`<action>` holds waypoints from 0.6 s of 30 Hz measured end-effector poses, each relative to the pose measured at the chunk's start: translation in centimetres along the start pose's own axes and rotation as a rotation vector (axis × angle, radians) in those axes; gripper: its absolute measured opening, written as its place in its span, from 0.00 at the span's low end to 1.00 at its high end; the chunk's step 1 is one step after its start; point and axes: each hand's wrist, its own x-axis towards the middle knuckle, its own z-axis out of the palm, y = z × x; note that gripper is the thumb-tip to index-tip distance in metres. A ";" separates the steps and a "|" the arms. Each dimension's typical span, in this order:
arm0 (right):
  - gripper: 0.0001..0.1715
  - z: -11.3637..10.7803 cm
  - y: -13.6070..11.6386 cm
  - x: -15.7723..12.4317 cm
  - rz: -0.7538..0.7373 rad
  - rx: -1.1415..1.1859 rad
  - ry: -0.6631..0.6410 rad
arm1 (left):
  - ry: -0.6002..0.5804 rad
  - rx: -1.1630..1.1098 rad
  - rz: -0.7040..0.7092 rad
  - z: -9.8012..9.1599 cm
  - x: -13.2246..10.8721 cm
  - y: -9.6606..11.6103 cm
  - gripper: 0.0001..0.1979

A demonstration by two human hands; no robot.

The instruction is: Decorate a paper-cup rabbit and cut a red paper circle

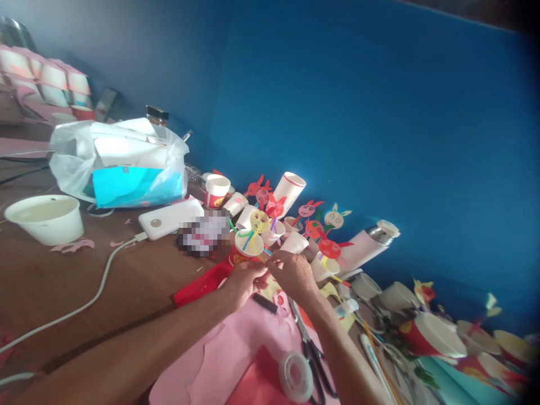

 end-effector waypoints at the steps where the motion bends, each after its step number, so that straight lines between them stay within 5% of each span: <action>1: 0.10 0.0 -0.1 -0.1 -0.005 -0.005 0.010 | 0.002 -0.003 -0.005 0.1 0.0 0.0 0.06; 18: 0.08 1.3 0.4 -0.8 -0.057 0.020 0.119 | -0.048 -0.016 0.015 -0.2 0.2 0.1 0.05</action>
